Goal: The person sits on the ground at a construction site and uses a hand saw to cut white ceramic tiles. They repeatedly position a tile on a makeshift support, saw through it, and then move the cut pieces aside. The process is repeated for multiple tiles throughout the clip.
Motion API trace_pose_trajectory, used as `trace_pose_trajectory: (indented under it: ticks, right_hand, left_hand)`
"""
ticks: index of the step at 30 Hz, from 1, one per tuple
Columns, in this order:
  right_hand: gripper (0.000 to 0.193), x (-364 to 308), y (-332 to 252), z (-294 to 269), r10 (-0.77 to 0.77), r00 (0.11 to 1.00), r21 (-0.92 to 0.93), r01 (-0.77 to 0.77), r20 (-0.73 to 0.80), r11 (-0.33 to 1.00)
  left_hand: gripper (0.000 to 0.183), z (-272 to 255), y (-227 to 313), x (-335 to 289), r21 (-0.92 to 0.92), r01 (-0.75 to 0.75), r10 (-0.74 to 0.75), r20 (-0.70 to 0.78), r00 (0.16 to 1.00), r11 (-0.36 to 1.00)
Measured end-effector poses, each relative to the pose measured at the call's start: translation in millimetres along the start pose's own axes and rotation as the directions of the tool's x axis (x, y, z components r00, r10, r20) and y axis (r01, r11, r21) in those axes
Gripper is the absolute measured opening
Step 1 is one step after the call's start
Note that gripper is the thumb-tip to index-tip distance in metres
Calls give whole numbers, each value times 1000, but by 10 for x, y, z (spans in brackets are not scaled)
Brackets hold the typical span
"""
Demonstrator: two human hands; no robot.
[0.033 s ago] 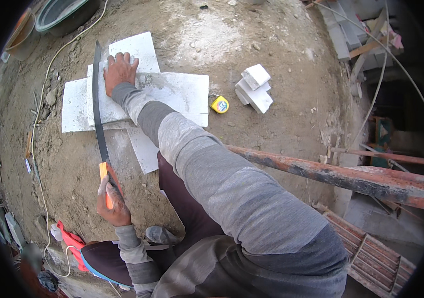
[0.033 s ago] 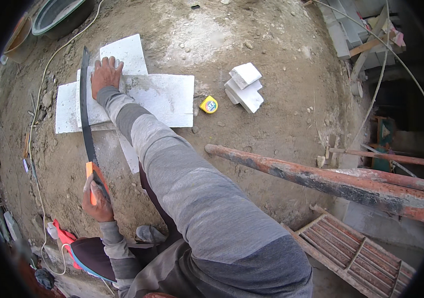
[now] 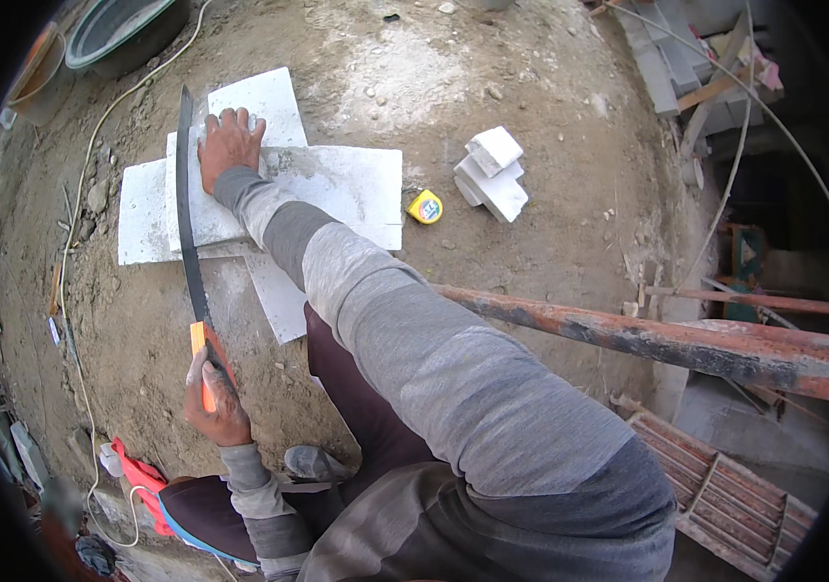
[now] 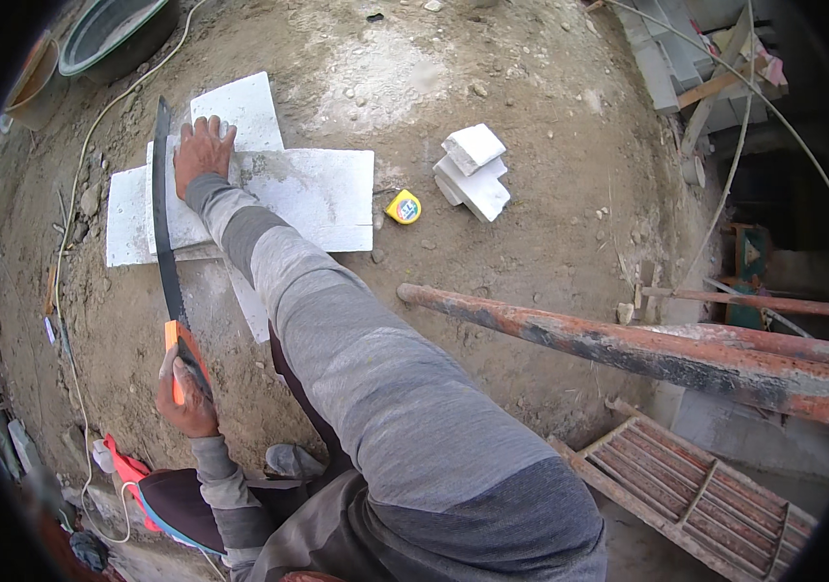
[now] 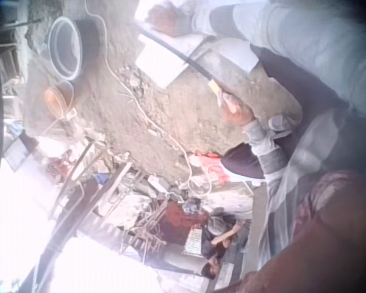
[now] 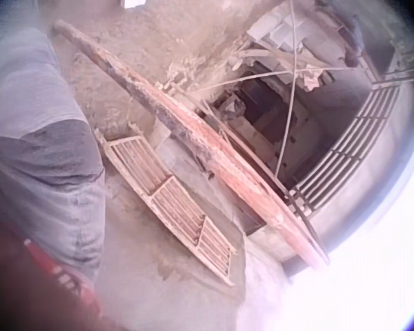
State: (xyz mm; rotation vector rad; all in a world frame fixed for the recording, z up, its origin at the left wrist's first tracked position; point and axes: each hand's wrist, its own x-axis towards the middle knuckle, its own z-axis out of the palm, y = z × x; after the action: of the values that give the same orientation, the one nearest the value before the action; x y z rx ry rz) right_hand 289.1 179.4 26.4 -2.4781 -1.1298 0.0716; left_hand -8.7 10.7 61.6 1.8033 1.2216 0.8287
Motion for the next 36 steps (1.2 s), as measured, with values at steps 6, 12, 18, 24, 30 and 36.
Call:
trace_pose_trajectory:
  ticks: [6,12,18,24,30,36]
  right_hand:
    - [52,-64,19,45,-50,999,-13,50,10,999]
    - [58,-230,56,-44,-36,999,-73,36,5,997]
    - [58,-201,-161,43,-74,997,-124,78,38,989]
    - [56,-238,-47,134,-86,995,-136,92,52,986]
    - [62,-262,-85,120,-38,997,-175,48,64,983]
    - [64,-204,-21,80,-26,999,-76,28,28,997]
  left_hand:
    - [36,-16,4,-105,81,-84,91,-90,992,993]
    - [24,-15,236,-15,91,14,-13,-18,1000,996]
    - [19,-395,234,-858,-53,123,-130,-158,979,991]
    - [19,-92,245,-212,46,165,-159,-117,980,985]
    - [18,-209,142,-712,38,93,-86,-159,983,995]
    - [22,6,122,-56,33,45,-42,-90,995,998]
